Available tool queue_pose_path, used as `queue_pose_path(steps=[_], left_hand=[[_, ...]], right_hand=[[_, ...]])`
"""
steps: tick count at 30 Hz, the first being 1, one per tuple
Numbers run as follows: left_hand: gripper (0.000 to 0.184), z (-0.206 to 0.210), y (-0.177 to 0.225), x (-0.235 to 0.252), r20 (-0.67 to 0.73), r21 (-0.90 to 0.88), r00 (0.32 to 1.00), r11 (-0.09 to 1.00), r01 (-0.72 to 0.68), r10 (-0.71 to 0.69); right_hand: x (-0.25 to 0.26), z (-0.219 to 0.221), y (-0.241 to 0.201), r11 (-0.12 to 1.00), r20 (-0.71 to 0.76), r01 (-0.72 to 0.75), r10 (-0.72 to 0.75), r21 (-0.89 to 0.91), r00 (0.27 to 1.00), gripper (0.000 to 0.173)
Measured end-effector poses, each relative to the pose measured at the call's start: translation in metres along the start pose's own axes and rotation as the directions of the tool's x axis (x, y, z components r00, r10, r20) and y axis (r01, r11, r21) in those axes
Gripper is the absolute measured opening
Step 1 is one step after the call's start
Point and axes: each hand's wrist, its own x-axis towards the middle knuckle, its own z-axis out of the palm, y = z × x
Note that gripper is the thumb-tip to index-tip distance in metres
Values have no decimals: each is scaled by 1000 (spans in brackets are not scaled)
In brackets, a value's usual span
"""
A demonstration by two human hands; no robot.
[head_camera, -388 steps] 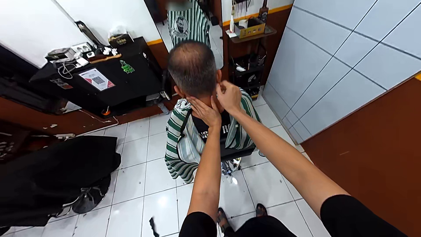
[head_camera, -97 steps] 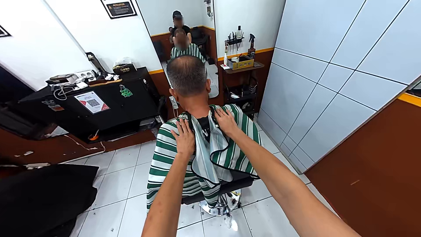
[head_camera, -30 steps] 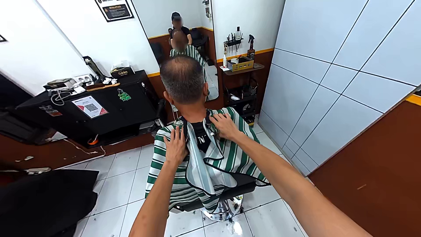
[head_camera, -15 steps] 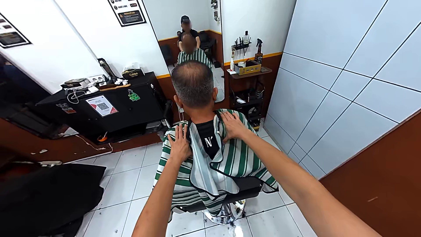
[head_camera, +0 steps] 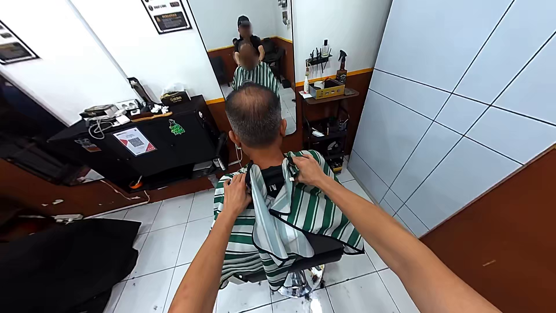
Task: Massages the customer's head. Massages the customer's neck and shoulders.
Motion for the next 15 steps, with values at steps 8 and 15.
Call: queue_pose_path(steps=[8, 15], left_hand=[[84, -6, 34, 13, 314, 84, 919, 971, 222, -237], [49, -21, 47, 11, 283, 88, 942, 983, 163, -182]], right_hand=[[5, -11, -33, 975, 320, -149, 195, -164, 927, 129], [2, -34, -47, 978, 334, -80, 142, -192, 932, 52]])
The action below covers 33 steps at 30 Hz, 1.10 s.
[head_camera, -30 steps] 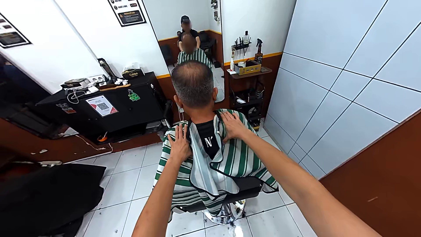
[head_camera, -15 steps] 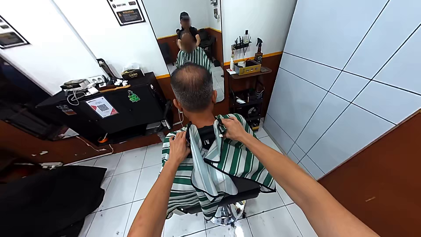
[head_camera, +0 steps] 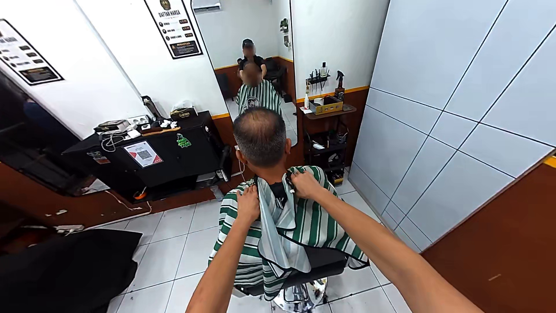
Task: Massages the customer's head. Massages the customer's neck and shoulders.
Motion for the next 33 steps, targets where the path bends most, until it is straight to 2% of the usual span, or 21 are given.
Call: queue_pose_path(steps=[3, 5, 7, 8, 10, 12, 14, 18, 19, 23, 26, 28, 30, 33], left_hand=[[45, -6, -10, -8, -39, -40, 999, 999, -21, 19], [44, -6, -17, -10, -66, -71, 997, 997, -33, 28], [52, 1, -20, -9, -58, -76, 997, 996, -45, 40], [60, 5, -19, -7, -35, -65, 999, 997, -39, 36], [77, 10, -11, -3, 27, -22, 1000, 1000, 11, -10], [78, 9, 6, 0, 66, 8, 995, 997, 75, -76], [68, 1, 19, 3, 89, 44, 989, 992, 117, -121], [40, -29, 30, -3, 155, 88, 978, 988, 129, -141], [35, -34, 27, -6, 163, 81, 977, 989, 124, -136], [35, -31, 7, -15, 90, 8, 992, 996, 85, -85], [53, -4, -6, -16, 18, -101, 1000, 995, 13, -11], [57, -4, 5, -13, 37, -52, 999, 998, 31, -29], [53, -20, 23, -15, 112, 23, 989, 995, 97, -99], [38, -36, 27, -18, 184, 65, 971, 988, 142, -152]], right_hand=[[-6, 2, 8, 1000, -42, -6, 7, 24, 999, 42], [-7, 11, 20, 995, -115, 16, -5, 99, 993, 45], [-6, 23, 32, 980, -177, 76, -43, 184, 983, 59], [-6, 26, 35, 974, -164, 90, -56, 207, 985, 72], [-5, 27, 30, 984, -72, 41, -28, 176, 997, 97], [-2, 23, 17, 995, 1, -29, 29, 98, 1000, 103], [2, 14, 5, 998, 43, -47, 46, 33, 998, 88], [-8, -10, -3, 999, 69, 12, -9, -49, 998, 40], [-10, -12, -1, 999, 75, 16, -13, -38, 997, 36], [-11, 4, 21, 995, -37, 55, -52, 78, 998, 44], [-14, 27, 34, 976, -71, 112, -100, 188, 992, 76], [-15, 24, 25, 981, -44, 86, -79, 176, 996, 87], [-17, 7, 10, 994, 21, 53, -55, 98, 998, 74], [-18, -16, 0, 995, 96, 99, -98, -9, 991, 38]])
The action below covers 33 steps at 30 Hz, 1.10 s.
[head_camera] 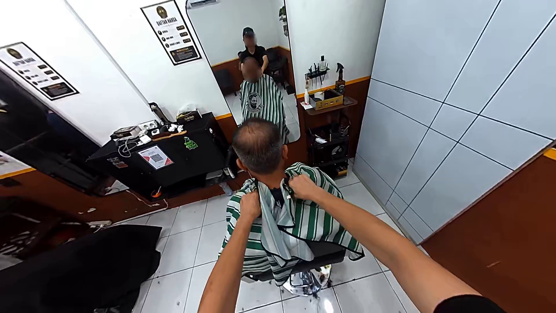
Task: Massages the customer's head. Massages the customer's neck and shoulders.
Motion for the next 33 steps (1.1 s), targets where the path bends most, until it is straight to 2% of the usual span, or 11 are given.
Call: queue_pose_path(steps=[3, 8, 12, 16, 18, 22, 25, 27, 29, 31, 33], left_hand=[[35, 9, -18, 1, -86, -40, 996, 999, -23, 19], [51, 26, -10, 2, -135, -90, 991, 996, -25, 13], [35, -3, -3, 0, 15, 18, 1000, 1000, 18, -19], [33, 25, -30, -3, -276, -195, 961, 977, -87, 31], [45, 55, -43, 0, -414, -265, 907, 942, -204, 80], [68, 55, -29, 11, -218, -144, 968, 977, -157, 124], [50, 20, -9, 13, -76, -57, 995, 996, -62, 58], [41, 3, -8, 15, -47, -49, 997, 997, -68, 66], [38, -3, -21, 14, -50, -77, 993, 990, -114, 111], [34, 11, -40, 12, -183, -172, 970, 966, -191, 159], [29, 44, -49, 12, -479, -271, 860, 903, -335, 176]], right_hand=[[6, 13, 13, 999, -58, 20, -17, 39, 998, 37], [6, 27, 11, 998, -86, 17, -12, 65, 996, 75], [2, -5, -4, 998, 25, 48, -47, -29, 999, 38], [7, 26, 20, 991, -215, 92, -70, 92, 974, 41], [7, 50, 29, 977, -349, 162, -105, 140, 931, 56], [7, 48, 10, 988, -197, 23, 7, 151, 980, 97], [12, 17, -14, 996, -58, -52, 56, 70, 997, 76], [10, -8, -21, 999, 20, -32, 32, -3, 999, 47], [11, -14, -16, 1000, 56, -28, 28, -8, 998, 38], [10, 2, -1, 998, -56, -16, 19, 58, 998, 39], [7, 34, 13, 988, -346, 75, -24, 135, 938, 39]])
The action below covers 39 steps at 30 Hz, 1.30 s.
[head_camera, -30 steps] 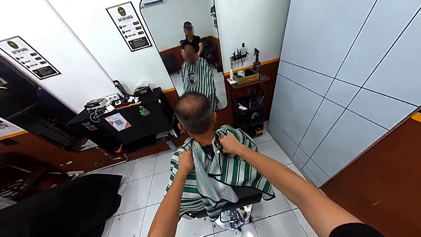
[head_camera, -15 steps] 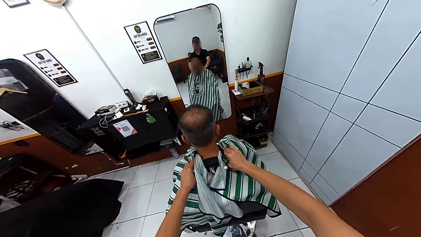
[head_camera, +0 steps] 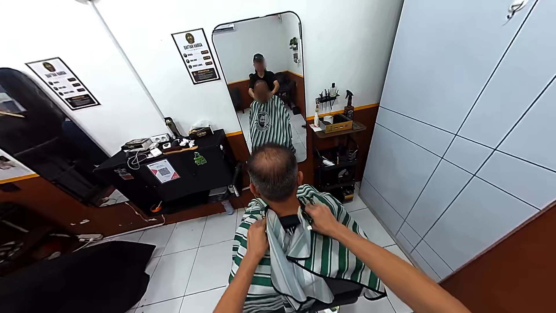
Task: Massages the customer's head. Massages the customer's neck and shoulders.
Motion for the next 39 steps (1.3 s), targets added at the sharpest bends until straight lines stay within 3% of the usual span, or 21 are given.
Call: queue_pose_path(steps=[1, 2, 5, 8, 11, 13, 15, 16, 18, 20, 22, 24, 26, 28, 31, 34, 37, 39], left_hand=[[32, 17, -7, -9, -120, -59, 992, 997, -48, 41], [38, 33, -10, -18, -173, -88, 983, 994, -72, 55], [45, 53, -10, -26, -209, -63, 975, 994, -87, 72], [34, 53, -17, -22, -336, -14, 930, 986, -165, 151], [31, 61, -25, -15, -496, 39, 841, 973, -226, 215], [31, 68, -26, -15, -536, 42, 819, 976, -215, 203], [40, 65, -32, -31, -421, -10, 885, 974, -226, 201], [55, 59, -37, -40, -296, -63, 932, 969, -239, 210], [90, 34, -48, -55, -21, -204, 976, 955, -214, 215], [92, 13, -54, -55, 92, -318, 978, 937, -148, 185], [78, 17, -42, -51, 2, -345, 997, 935, -76, 82], [71, 38, -15, -44, -167, -236, 985, 972, 8, -48], [62, 63, 11, -29, -373, -56, 920, 993, 104, -117], [53, 80, 21, -13, -569, 64, 809, 973, 222, -147], [42, 85, 26, 2, -707, 51, 683, 950, 307, -183], [35, 76, 23, 13, -762, -22, 609, 949, 314, -220], [43, 75, 18, 27, -829, -39, 524, 955, 293, -195], [47, 77, 15, 30, -842, -52, 502, 956, 290, -199]], right_hand=[[-6, 16, 7, 997, -134, 53, -46, 49, 990, 45], [-10, 30, 10, 993, -177, 82, -67, 80, 982, 53], [-17, 46, 0, 998, -199, 59, -63, -26, 978, 66], [-12, 55, 2, 979, -440, 149, -196, -139, 877, 34], [-6, 59, 14, 957, -551, 212, -288, -198, 784, 21], [-4, 67, 18, 952, -617, 201, -302, -231, 726, 18], [-9, 74, 17, 956, -573, 190, -286, -223, 768, 31], [-15, 70, 20, 957, -498, 198, -280, -212, 821, 42], [-28, 54, 26, 969, -250, 223, -243, -106, 937, 81], [-33, 36, 30, 979, -79, 204, -205, -9, 976, 104], [-33, 35, 18, 991, -147, 127, -120, 41, 982, 95], [-29, 52, -8, 999, -345, 3, 13, 45, 939, 71], [-15, 70, -28, 992, -560, -124, 106, 6, 821, 48], [-2, 82, -37, 969, -688, -242, 140, -53, 712, 33], [10, 87, -36, 942, -779, -329, 157, -66, 607, 19], [18, 76, -32, 956, -809, -293, 155, -22, 567, 22], [29, 64, -29, 960, -850, -281, 158, 12, 502, 32], [33, 63, -29, 958, -866, -288, 155, 14, 475, 35]])
